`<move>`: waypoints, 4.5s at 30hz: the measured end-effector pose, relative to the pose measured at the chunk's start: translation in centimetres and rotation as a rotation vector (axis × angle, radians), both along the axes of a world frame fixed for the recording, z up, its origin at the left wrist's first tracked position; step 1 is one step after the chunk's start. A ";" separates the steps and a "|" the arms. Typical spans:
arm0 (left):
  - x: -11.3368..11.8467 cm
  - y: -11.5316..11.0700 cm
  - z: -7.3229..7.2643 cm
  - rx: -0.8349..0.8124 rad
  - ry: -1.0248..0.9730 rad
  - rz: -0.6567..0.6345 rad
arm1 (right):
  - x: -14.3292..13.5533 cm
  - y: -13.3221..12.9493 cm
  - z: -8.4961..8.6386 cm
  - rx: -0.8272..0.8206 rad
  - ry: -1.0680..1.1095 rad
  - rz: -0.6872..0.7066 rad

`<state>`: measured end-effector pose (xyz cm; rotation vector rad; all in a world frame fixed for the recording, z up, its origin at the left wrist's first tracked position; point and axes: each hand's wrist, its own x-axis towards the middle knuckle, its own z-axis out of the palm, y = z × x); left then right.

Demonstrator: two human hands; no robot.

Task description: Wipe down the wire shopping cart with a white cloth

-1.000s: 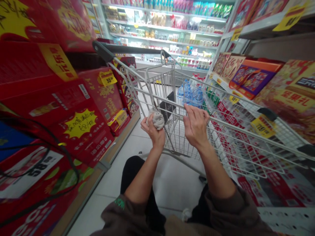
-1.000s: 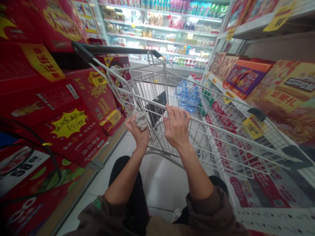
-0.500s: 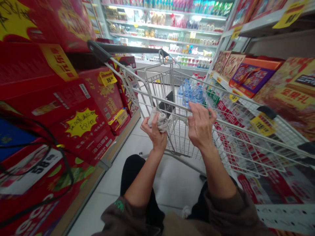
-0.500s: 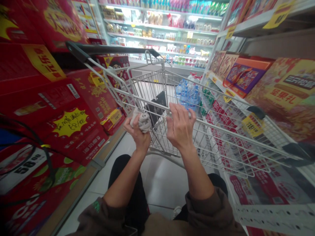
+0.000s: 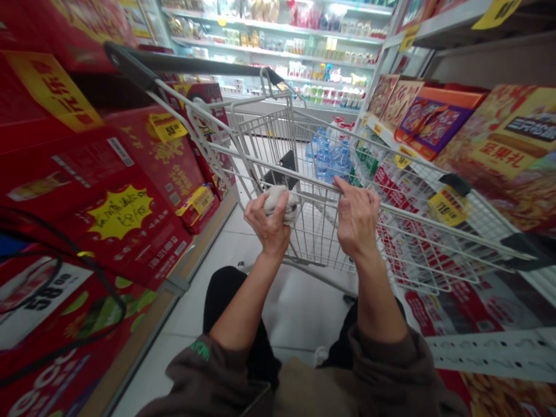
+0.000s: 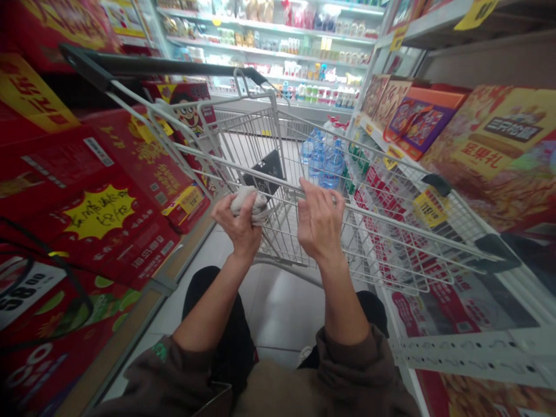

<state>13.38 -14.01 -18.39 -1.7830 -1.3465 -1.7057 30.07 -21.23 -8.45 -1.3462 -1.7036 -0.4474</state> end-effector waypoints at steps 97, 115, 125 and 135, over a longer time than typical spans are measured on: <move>19.2 -7.8 -0.1 0.256 0.394 -0.478 | 17.1 -7.7 0.6 -0.010 0.210 -0.198; 24.2 -9.5 -2.1 0.296 0.430 -0.536 | 21.6 -10.3 -1.1 -0.087 0.280 -0.336; 26.3 -11.0 -0.8 0.296 0.405 -0.594 | 22.9 -11.5 -1.0 -0.058 0.273 -0.276; 28.0 -11.8 -4.5 0.280 0.491 -0.580 | 24.4 -13.1 -1.0 -0.181 0.314 -0.146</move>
